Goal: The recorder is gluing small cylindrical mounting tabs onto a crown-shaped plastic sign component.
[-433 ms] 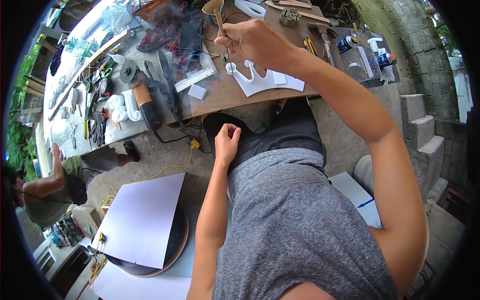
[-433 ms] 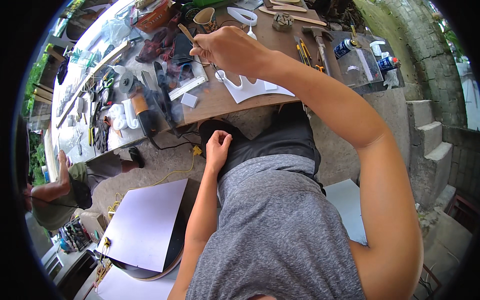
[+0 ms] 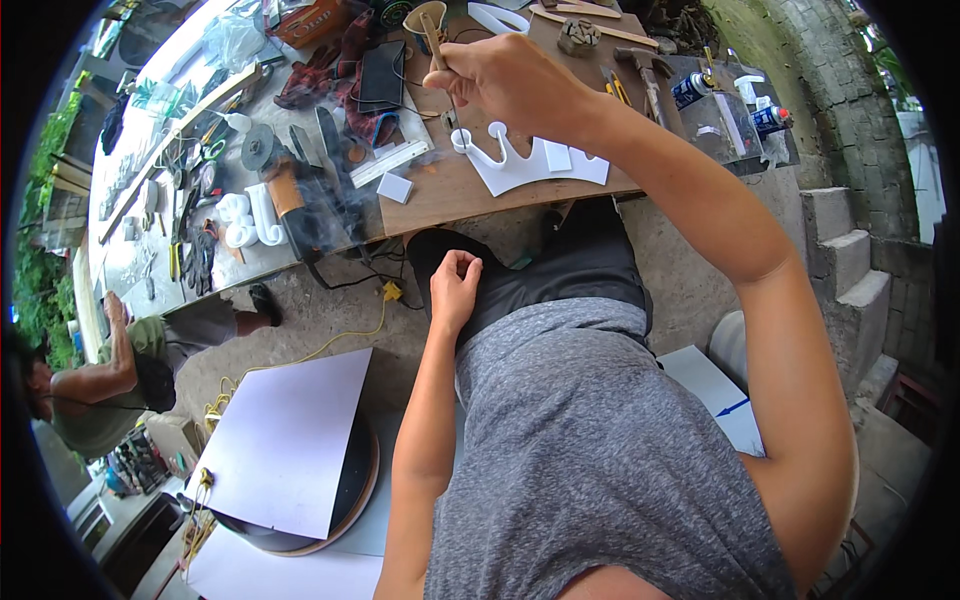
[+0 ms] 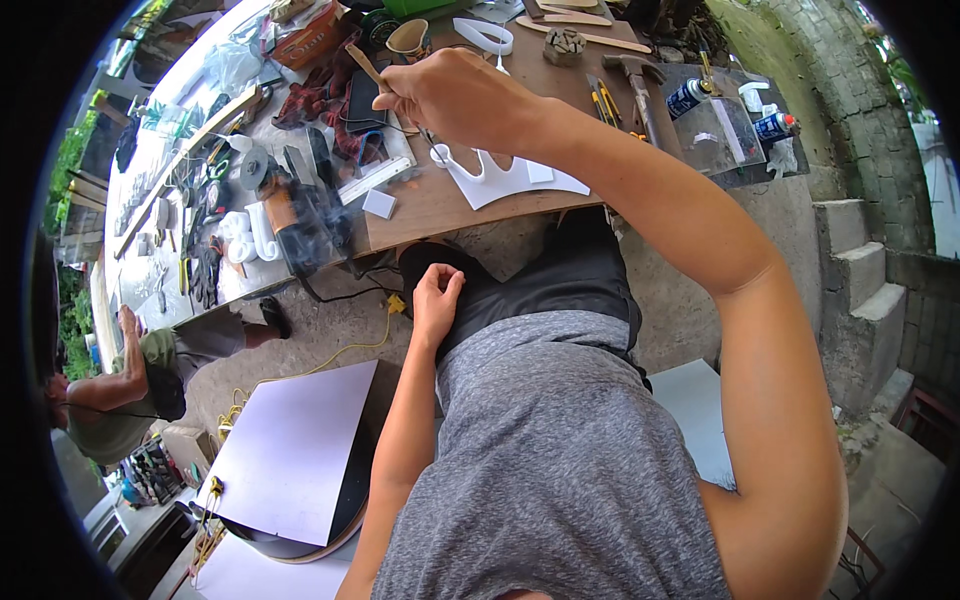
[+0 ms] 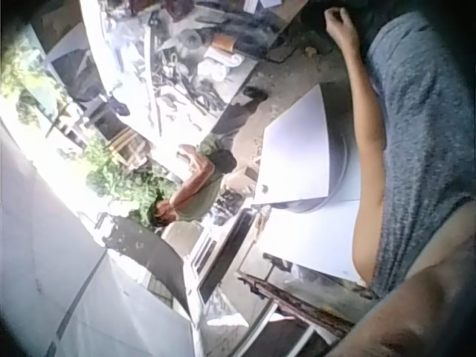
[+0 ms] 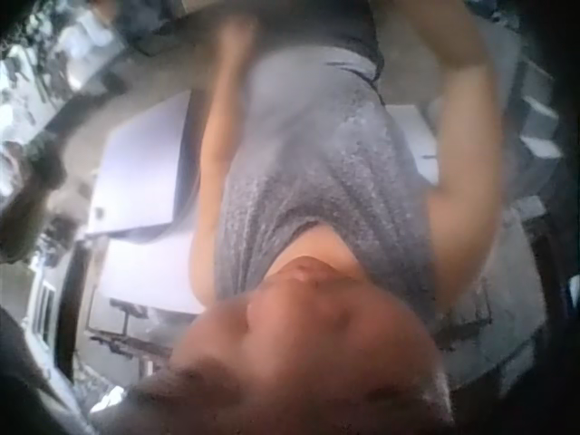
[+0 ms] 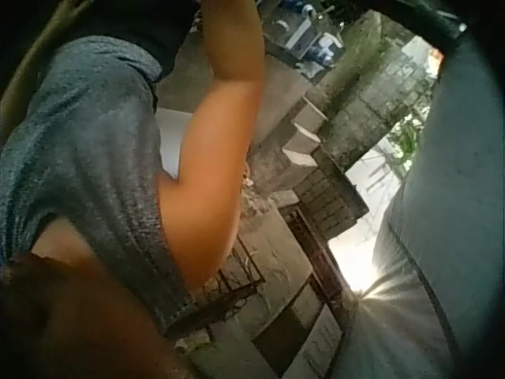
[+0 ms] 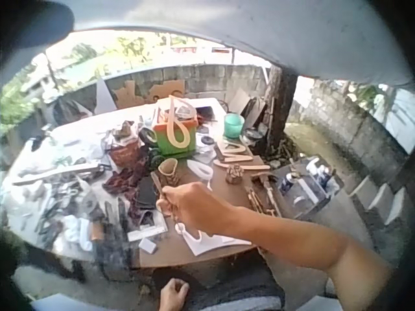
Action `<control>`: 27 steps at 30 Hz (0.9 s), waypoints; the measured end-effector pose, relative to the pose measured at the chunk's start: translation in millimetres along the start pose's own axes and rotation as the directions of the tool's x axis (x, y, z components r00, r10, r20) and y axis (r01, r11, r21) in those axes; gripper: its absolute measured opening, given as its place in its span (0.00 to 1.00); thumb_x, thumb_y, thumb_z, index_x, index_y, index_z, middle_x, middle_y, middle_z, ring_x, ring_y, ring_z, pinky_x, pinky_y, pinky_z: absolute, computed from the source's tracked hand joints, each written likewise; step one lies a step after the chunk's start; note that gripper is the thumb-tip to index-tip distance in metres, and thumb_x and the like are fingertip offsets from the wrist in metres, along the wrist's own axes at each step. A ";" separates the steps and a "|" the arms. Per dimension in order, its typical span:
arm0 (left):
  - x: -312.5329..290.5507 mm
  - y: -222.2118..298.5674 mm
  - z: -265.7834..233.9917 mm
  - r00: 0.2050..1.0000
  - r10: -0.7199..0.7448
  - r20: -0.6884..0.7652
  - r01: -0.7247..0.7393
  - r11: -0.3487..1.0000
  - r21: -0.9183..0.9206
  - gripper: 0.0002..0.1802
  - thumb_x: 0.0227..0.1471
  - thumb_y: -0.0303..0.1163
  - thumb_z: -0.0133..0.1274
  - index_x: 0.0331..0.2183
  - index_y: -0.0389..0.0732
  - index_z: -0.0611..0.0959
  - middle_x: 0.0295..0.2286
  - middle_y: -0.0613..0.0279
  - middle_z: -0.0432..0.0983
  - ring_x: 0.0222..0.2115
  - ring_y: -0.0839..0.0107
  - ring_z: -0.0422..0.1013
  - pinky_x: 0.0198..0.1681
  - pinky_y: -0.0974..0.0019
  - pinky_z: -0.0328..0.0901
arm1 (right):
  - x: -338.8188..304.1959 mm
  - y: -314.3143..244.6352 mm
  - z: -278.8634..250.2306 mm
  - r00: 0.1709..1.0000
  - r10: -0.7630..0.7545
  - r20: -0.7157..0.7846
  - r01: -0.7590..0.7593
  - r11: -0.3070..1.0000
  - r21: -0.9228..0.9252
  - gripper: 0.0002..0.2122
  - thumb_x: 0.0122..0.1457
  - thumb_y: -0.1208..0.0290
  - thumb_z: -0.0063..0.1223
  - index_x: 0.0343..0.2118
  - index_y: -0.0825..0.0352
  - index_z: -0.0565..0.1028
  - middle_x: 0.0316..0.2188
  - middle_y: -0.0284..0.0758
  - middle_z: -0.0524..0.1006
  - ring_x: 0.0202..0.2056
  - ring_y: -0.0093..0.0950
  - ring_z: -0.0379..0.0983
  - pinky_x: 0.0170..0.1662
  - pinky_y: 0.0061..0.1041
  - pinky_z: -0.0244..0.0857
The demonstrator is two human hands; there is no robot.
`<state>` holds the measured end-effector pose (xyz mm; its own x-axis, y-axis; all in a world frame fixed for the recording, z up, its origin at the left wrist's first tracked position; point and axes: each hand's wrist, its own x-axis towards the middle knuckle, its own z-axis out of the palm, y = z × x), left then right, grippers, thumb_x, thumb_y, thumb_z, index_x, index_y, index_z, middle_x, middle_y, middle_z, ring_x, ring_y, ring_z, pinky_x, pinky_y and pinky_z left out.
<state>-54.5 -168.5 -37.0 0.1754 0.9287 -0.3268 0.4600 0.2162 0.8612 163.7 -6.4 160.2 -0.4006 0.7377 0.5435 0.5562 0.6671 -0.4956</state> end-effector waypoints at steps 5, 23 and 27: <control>0.4 -3.1 1.7 0.999 0.027 -0.022 -0.027 1.000 -0.013 0.11 0.54 0.32 0.58 0.33 0.33 0.79 0.25 0.57 0.80 0.27 0.71 0.76 0.34 0.67 0.69 | 10.0 -19.8 -22.9 0.998 0.062 0.002 -0.062 0.998 0.005 0.09 0.61 0.69 0.55 0.37 0.70 0.77 0.24 0.43 0.79 0.26 0.37 0.79 0.32 0.32 0.71; 3.8 13.3 12.7 0.997 0.060 0.045 -0.068 0.976 0.205 0.11 0.54 0.33 0.58 0.32 0.34 0.79 0.25 0.54 0.78 0.26 0.66 0.73 0.33 0.65 0.67 | -112.3 10.2 -256.2 0.931 0.221 -0.291 -0.132 0.946 0.297 0.13 0.68 0.71 0.43 0.47 0.70 0.77 0.46 0.40 0.79 0.43 0.26 0.78 0.51 0.27 0.72; 3.7 17.4 17.3 0.997 0.052 0.054 -0.064 0.967 0.247 0.12 0.54 0.34 0.58 0.32 0.34 0.79 0.25 0.54 0.78 0.27 0.64 0.74 0.34 0.64 0.67 | -171.4 55.0 -256.7 0.876 0.418 -0.239 -0.330 0.883 0.334 0.11 0.65 0.74 0.46 0.47 0.68 0.76 0.45 0.37 0.80 0.41 0.27 0.79 0.48 0.28 0.73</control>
<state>-30.8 -166.5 -29.9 0.2460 0.9211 -0.3018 0.6488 0.0749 0.7572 449.9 -122.8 213.7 0.0557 0.9004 0.4315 0.3800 0.3806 -0.8431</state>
